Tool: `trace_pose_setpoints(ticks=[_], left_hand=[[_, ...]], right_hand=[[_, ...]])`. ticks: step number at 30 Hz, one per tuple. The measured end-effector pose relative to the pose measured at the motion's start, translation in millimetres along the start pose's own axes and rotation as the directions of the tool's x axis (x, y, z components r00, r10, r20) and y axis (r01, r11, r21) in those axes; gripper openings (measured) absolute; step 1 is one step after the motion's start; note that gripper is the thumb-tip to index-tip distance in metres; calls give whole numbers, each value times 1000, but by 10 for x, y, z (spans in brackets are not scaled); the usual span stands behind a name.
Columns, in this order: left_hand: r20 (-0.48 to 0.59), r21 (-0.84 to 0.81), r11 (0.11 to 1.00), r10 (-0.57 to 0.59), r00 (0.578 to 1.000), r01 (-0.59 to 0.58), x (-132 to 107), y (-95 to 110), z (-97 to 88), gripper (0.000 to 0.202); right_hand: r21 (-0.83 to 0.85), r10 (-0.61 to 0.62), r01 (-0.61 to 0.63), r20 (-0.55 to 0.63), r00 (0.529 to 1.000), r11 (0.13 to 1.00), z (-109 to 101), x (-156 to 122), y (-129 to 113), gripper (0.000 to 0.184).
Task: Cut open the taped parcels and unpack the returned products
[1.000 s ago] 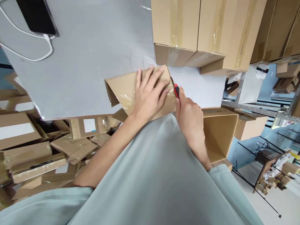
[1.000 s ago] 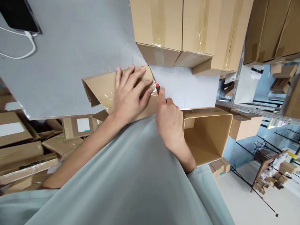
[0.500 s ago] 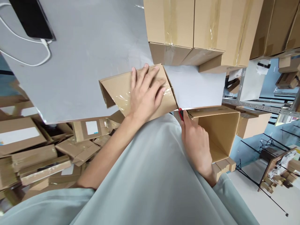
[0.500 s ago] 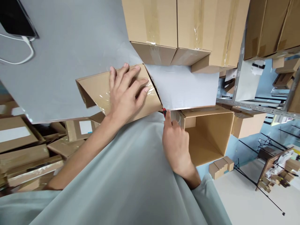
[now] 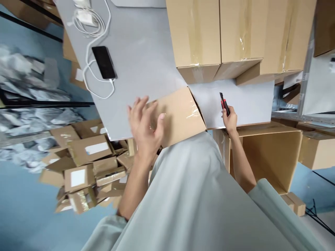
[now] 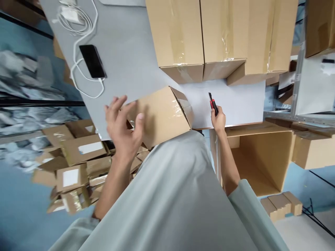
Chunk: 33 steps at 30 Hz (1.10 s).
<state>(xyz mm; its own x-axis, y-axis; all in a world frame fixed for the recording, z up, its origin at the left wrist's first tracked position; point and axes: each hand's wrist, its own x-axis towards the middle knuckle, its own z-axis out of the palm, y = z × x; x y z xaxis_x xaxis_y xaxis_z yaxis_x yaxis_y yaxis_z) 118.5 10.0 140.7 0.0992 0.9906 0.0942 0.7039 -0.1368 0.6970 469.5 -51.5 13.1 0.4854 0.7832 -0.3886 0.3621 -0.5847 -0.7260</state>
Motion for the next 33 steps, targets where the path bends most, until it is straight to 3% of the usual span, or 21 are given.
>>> trace_pose_setpoints(ticks=[3, 6, 8, 9, 14, 20, 26, 33], left_hand=[[-73, 98, 974, -198, 978, 205, -266, -150, -127, 73], [-81, 81, 882, -459, 885, 465, -494, -270, -50, 103], [-83, 6, 821, -568, 819, 570, -572, -306, 61, 110], [-90, -27, 812, -583, 807, 583, -586, -309, 116, 108], [-173, -25, 889, -455, 874, 458, -511, -236, 268, 86], [-210, -33, 892, -446, 870, 450, -460, -185, 303, 82], [-214, -10, 896, -435, 875, 443, -436, -180, 314, 80], [-217, -20, 895, -439, 872, 445, -417, -115, 340, 80]], right_hand=[[208, -77, 46, 144, 986, 977, 127, 0, 127, 59], [293, -100, 24, 246, 964, 956, 278, 19, 140, 63], [323, -99, 2, 284, 954, 946, 363, 53, 108, 64], [345, -104, -4, 297, 949, 939, 386, 65, 83, 63], [443, -252, 92, 319, 913, 892, 224, -17, -130, 46], [500, -307, 66, 417, 855, 863, -109, -170, -587, 38], [561, -414, 31, 572, 708, 827, 20, -48, -956, 49], [485, -424, 113, 599, 679, 867, 57, 49, -966, 55]])
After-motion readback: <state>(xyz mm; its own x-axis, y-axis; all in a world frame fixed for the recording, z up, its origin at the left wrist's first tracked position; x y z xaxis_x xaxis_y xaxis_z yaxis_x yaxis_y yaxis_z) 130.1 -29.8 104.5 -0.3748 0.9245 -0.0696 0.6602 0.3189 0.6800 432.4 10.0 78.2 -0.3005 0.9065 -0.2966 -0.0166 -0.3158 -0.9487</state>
